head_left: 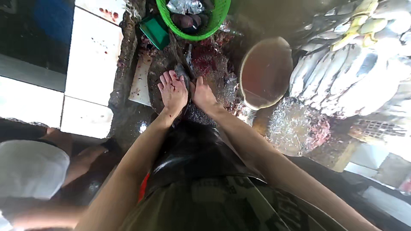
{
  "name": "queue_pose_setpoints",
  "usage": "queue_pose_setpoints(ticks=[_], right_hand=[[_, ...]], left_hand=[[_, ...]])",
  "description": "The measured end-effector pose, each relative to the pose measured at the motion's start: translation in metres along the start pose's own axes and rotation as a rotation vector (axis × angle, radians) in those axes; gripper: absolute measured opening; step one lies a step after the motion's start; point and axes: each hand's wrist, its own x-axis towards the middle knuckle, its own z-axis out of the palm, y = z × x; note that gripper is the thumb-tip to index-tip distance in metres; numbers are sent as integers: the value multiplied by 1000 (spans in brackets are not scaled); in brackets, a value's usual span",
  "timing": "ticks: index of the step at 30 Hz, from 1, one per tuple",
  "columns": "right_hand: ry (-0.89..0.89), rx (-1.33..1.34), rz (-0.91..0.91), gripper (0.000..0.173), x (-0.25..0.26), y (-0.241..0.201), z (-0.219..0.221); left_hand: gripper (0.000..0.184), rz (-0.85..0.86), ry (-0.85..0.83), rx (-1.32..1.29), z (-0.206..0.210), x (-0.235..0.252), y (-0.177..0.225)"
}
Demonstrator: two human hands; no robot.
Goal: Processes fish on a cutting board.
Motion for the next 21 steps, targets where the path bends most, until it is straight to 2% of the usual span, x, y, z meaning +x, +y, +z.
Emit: queue_pose_setpoints(ticks=[2, 5, 7, 10, 13, 15, 17, 19, 21], right_hand=[[-31, -27, -37, 52, -6, -1, -21], [-138, -83, -81, 56, -43, 13, -58], [-88, -81, -74, 55, -65, 36, -37], [-21, -17, 23, 54, -54, 49, 22], [-55, 34, -16, 56, -50, 44, 4], [-61, 51, -33, 54, -80, 48, -5], [51, 49, -88, 52, -83, 47, -20], [116, 15, -93, 49, -105, 53, -28], [126, -2, -90, 48, -124, 59, -35]], left_hand=[[55, 0, 42, 8, 1, 2, 0], [53, -16, 29, -29, 1, 1, 0], [55, -24, 49, -19, 4, 1, 0], [55, -13, 62, -9, 6, -2, 1], [58, -6, 75, -14, 5, 7, 0], [62, -8, -23, -91, 4, -13, -6], [61, 24, 5, -207, -15, -9, -11], [59, 89, 56, -189, -25, -28, -13], [59, 141, 23, -139, -24, -41, -11]])
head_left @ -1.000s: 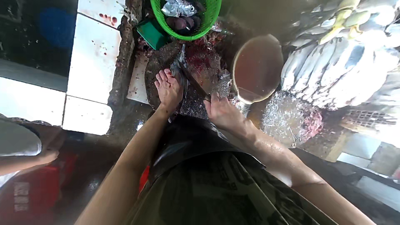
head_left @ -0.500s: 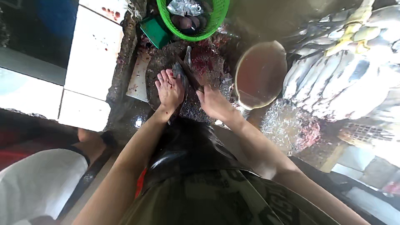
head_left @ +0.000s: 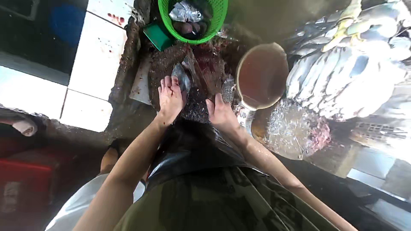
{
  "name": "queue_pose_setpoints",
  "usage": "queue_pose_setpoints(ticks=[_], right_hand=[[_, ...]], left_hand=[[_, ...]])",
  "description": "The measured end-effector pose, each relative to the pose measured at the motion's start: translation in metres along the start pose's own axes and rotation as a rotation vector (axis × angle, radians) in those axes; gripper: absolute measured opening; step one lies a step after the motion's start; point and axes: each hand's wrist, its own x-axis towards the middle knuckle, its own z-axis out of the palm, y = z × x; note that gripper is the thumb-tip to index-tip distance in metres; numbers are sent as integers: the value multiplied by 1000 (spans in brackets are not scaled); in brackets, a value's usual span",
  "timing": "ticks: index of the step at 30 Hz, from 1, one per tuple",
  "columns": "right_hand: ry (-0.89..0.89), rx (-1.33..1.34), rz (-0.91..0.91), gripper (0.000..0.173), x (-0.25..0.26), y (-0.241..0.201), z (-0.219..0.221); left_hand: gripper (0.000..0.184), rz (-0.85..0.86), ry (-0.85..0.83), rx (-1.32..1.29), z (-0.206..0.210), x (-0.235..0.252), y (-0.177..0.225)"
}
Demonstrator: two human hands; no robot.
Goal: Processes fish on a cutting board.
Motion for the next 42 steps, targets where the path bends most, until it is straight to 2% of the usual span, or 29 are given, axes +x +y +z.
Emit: queue_pose_setpoints(ticks=[4, 6, 10, 13, 15, 16, 19, 21, 32, 35, 38, 40, 42], right_hand=[[-69, -59, 0, 50, -11, 2, -7], [-118, -91, 4, 51, -15, 1, -9], [-164, -162, -13, 51, -13, -2, -10], [-208, -197, -8, 51, -11, -5, -7], [-202, -217, -8, 51, -10, -8, -8], [-201, -226, -2, 52, -11, -10, -9], [-191, -261, 8, 53, -14, -16, -9], [-199, -277, 17, 53, -13, -21, -12], [-228, -317, 36, 52, 1, -41, -25], [-194, -238, 41, 53, 54, -51, 12], [-127, -144, 51, 51, 97, -54, 49], [-131, -139, 26, 51, 102, -58, 41], [-202, -152, 0, 54, 88, -57, 17]], left_hand=[[41, 72, 18, 120, 2, 6, 6], [37, 124, 38, 102, -1, 3, 4], [19, 314, 189, -195, -3, -20, -10], [18, 398, 270, -357, 0, -36, -20], [28, 321, 324, -375, 2, -30, -22], [34, 206, 322, -323, 3, -23, -19], [52, -178, 104, -77, 13, 5, -4], [58, -265, -13, 18, 18, 13, 3], [55, -252, 2, 99, 26, 14, 6], [51, -257, 4, 113, 29, 18, 6], [55, -296, 66, 112, 41, 16, 5], [53, -298, 102, 104, 41, 22, 4], [53, -292, 61, 100, 37, 16, 5]])
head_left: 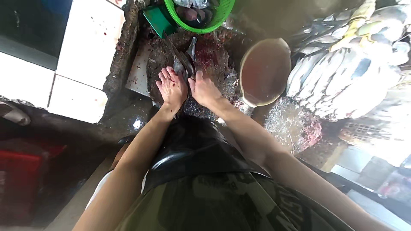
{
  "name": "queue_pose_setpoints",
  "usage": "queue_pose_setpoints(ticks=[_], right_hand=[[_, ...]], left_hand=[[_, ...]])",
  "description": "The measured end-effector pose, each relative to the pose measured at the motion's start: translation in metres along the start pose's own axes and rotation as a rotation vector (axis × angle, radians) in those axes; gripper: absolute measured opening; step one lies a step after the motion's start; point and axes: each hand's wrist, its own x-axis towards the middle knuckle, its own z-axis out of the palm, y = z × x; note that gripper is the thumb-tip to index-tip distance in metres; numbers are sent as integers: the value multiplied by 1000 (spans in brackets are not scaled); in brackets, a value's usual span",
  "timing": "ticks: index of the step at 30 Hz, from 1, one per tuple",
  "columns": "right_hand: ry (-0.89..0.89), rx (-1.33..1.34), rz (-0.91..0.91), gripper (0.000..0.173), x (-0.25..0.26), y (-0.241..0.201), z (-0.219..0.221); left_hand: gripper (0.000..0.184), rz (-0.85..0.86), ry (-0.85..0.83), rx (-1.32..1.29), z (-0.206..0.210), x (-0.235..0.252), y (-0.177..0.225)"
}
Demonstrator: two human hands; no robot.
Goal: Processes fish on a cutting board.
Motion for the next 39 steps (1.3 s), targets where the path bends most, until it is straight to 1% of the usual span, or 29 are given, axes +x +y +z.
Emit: queue_pose_setpoints(ticks=[2, 3, 4, 6, 7, 8, 10, 11, 12, 14, 15, 17, 19, 21, 23, 25, 26, 27, 28, 29, 31, 33, 34, 36, 38, 39], right_hand=[[-52, -26, -9, 52, -24, 10, -20], [-61, -44, -1, 51, -32, 16, -19], [-49, -43, 15, 51, -34, 23, -5], [22, 34, 61, 56, -14, 30, 41], [54, 64, 71, 56, -7, 33, 56], [69, 84, 60, 55, -1, 34, 60], [52, 88, 27, 54, 3, 35, 46], [34, 88, 15, 54, -10, 36, 40], [45, 90, -5, 55, -21, 36, 30], [163, 105, -53, 53, -42, 40, 11], [224, 110, -62, 50, -57, 45, 6], [284, 114, -57, 49, -80, 57, 1], [260, 105, -44, 49, -97, 66, 1], [206, 74, -33, 48, -99, 66, -2], [131, 33, -29, 50, -104, 66, 0], [60, -23, -30, 52, -106, 63, 0], [40, -50, -35, 53, -106, 61, 2], [34, -73, -43, 54, -106, 61, 4], [35, -88, -49, 55, -105, 60, 6], [37, -95, -54, 56, -106, 59, 7], [41, -113, -72, 55, -108, 57, 3], [29, -149, -78, 53, -115, 50, -7], [10, -174, -68, 52, -117, 46, -14], [-37, -222, -31, 51, -116, 37, -23], [-57, -215, -11, 51, -92, 25, -17], [-20, -180, -21, 52, -70, 19, -3]], left_hand=[[52, 3, -38, -4, -5, 1, 2], [51, 5, -34, -2, -5, 3, 3], [51, 9, -17, 12, -2, 2, 3], [52, 23, 38, 43, 4, 3, 1], [52, 28, 39, 53, 6, 1, 1], [53, 27, 38, 55, 6, 2, 2], [55, 13, 41, 14, 3, 6, 6], [57, 10, 14, -25, 0, -4, 4], [58, 26, 21, -62, -6, -9, 1], [56, 116, 78, -119, -20, -16, -3], [55, 173, 80, -111, -24, -24, -4], [53, 249, 29, -49, -26, -32, -2], [43, 281, 40, 13, -20, -32, -4], [37, 290, 53, 0, -26, -26, -8], [34, 372, 80, -134, -31, -33, -17], [28, 518, 150, -289, -31, -43, -31], [29, 557, 188, -364, -30, -49, -37], [32, 552, 230, -443, -30, -54, -42], [38, 497, 264, -488, -30, -55, -44], [44, 385, 274, -475, -29, -55, -43], [54, 120, 187, -325, -25, -44, -30], [60, -35, 38, -177, -17, -35, -15], [59, -57, 2, -124, -10, -31, -10], [58, -53, 12, -69, 1, -31, -6], [58, -45, 22, -39, 4, -29, -5], [57, -43, 47, -25, 6, -26, -6]])
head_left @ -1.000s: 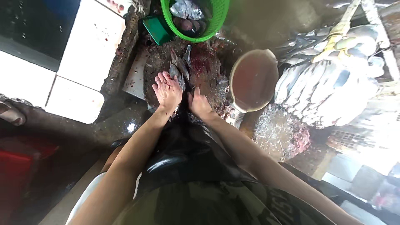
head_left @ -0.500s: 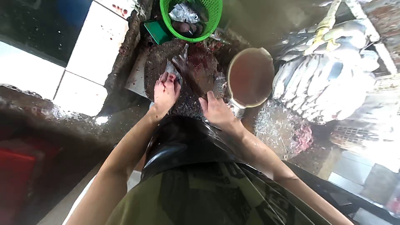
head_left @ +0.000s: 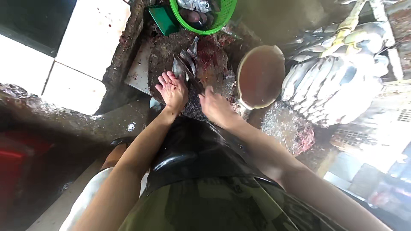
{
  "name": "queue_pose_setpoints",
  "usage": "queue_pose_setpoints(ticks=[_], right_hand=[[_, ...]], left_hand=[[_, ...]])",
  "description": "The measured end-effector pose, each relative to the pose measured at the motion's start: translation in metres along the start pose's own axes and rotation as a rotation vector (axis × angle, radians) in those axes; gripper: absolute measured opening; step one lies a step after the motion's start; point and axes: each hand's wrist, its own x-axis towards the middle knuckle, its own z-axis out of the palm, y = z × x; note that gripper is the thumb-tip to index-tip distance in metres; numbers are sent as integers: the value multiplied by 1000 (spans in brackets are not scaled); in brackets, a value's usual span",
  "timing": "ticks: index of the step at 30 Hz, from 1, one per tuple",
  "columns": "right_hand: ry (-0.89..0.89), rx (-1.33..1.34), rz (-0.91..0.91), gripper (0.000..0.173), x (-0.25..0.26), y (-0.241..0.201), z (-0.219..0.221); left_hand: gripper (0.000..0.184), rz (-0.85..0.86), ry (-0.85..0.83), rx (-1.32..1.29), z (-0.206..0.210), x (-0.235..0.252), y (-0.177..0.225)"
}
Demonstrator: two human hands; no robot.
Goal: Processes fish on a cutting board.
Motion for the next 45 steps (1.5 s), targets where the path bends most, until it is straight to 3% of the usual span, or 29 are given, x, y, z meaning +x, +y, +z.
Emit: queue_pose_setpoints(ticks=[2, 4, 10, 14, 18, 21, 25, 27, 30, 36, 39, 42, 45], right_hand=[[66, 81, -5, 54, 42, -12, 27], [87, 108, -52, 55, 75, -19, 25], [-89, 2, -91, 51, 22, 9, -23], [13, 108, 2, 55, 47, 18, 62], [11, 116, -55, 55, 51, 13, 39], [78, 169, -58, 52, 63, 7, 46], [78, 200, -96, 50, 58, 12, 41], [48, 176, -89, 52, 46, 13, 25], [56, 140, -81, 54, 23, 24, 16], [42, 102, -103, 52, -19, 41, -2], [59, 80, -154, 51, -32, 49, 1], [49, 20, -168, 51, -39, 51, -2], [-8, -67, -171, 50, -41, 51, -11]], left_hand=[[53, -14, 39, -3, 8, -4, 0], [52, -38, 44, -65, 6, 1, 1], [60, -30, 5, -76, 1, -4, 2], [52, -43, 46, -21, 10, -7, 0], [51, -84, 78, -72, 13, -6, 4], [51, -78, 134, -104, 13, -3, 3], [44, 129, 283, -280, 4, -17, -4], [36, 229, 202, -222, -3, -18, -9], [33, 235, 103, -138, -12, -10, -7], [19, 454, 283, -440, -21, -32, -33], [37, 283, 312, -648, -19, -57, -38], [53, -83, 203, -515, -10, -56, -18], [53, -243, 110, -376, -1, -48, 1]])
